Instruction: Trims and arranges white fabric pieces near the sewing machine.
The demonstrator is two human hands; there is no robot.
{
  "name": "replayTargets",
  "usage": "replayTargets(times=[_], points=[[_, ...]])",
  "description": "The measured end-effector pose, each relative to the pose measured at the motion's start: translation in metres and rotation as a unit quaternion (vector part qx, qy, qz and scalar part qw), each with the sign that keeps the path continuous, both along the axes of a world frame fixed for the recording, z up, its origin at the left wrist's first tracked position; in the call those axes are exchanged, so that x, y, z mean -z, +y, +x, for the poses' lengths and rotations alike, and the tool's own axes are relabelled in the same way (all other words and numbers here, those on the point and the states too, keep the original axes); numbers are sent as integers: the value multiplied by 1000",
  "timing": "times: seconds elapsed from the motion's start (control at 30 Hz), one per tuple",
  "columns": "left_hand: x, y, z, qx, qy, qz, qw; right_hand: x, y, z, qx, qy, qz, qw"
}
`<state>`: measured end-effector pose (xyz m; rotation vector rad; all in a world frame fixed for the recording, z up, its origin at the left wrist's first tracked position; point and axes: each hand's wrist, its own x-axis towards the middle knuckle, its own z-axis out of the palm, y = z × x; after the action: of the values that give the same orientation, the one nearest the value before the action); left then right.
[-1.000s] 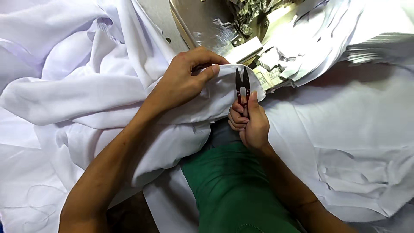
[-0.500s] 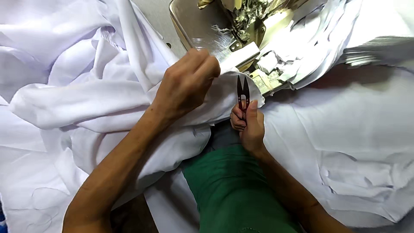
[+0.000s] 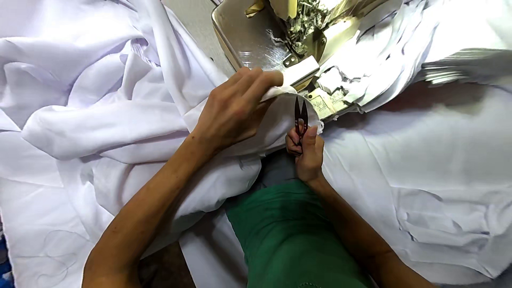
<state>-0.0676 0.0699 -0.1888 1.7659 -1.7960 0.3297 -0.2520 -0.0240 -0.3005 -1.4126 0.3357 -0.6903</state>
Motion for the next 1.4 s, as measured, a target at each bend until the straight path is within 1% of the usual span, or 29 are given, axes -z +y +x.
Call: replayTargets(times=[0.03,0.1,0.2,0.27,0.5,0.67,1.0,1.4], points=[[0,-2,0,-8,51,42,998,-1,-1,1,-4,4,1,1000],[2,-5,2,-14,127,87,988,-4,-3,3,-17,9,10,1000],[4,-6,5,-25,196,113,974,-8,-4,6,-52,12,66,996],[3,-5,7,-37,218,127,967,-11,-2,7,-67,7,104,992],[3,-5,6,-41,258,121,958,-26,3,2,-85,11,157,984],[2,-4,6,-40,263,110,958,-29,5,3,-90,14,181,979],[3,-5,6,-27,267,108,957,-29,3,4,-86,20,184,979],[3,-5,6,-36,278,106,954,-29,5,4,-96,24,202,974]])
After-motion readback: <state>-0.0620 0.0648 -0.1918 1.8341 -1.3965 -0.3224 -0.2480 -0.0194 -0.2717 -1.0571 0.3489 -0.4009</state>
